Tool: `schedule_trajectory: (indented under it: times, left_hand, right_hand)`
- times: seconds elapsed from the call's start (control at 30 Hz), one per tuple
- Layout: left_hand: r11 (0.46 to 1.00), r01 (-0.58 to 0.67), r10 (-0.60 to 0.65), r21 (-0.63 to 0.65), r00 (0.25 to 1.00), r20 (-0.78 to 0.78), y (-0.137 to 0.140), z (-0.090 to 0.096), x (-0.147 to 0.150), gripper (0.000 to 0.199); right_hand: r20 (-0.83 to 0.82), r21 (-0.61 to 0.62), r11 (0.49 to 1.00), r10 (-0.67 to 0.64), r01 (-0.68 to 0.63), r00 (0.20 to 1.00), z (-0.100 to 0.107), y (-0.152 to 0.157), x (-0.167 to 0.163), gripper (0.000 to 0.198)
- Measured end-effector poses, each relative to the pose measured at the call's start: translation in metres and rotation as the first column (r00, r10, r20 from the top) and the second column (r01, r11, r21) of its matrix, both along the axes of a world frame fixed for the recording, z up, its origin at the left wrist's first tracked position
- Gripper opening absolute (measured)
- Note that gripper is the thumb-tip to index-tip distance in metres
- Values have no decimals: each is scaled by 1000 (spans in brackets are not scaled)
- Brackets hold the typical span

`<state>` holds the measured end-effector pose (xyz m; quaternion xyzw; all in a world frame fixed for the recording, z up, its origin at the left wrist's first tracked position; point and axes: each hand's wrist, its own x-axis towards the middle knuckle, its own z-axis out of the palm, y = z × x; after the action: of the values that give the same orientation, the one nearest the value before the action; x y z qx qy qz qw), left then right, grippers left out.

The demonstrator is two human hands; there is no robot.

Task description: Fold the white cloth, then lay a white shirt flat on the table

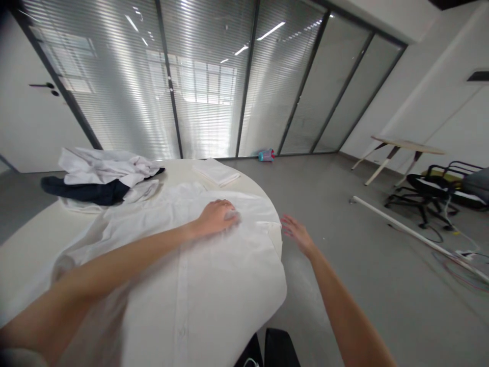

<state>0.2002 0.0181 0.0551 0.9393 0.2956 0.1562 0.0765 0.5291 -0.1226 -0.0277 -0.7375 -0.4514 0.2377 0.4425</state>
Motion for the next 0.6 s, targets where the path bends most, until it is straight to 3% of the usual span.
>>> schedule_trajectory:
  times: [0.07,0.13,0.23,0.3,0.47,0.6]
  left_hand:
    - [998,33,-33,-46,999,-11,-19,-2,21,46]
    - [998,29,-31,-60,999,-42,-31,-6,35,62]
    - [992,57,-69,-109,991,-117,-34,-14,40,91]
    - [986,88,-110,-142,982,-155,-32,-18,34,97]
    - [980,112,-148,-163,963,-224,-23,-20,14,99]
    - [976,123,-165,-181,956,-243,-19,-17,7,99]
  right_hand:
    - [-133,15,991,137,-136,982,-8,-17,-16,59]
    - [-71,29,979,206,-204,976,-16,-24,-36,58]
    - [128,49,998,37,-44,991,-30,-17,-57,46]
    - [193,76,992,-117,104,974,-37,-9,-57,42]
    - [202,106,954,-298,282,933,-28,-7,-9,45]
    - [235,117,942,-333,314,913,-8,-27,24,40]
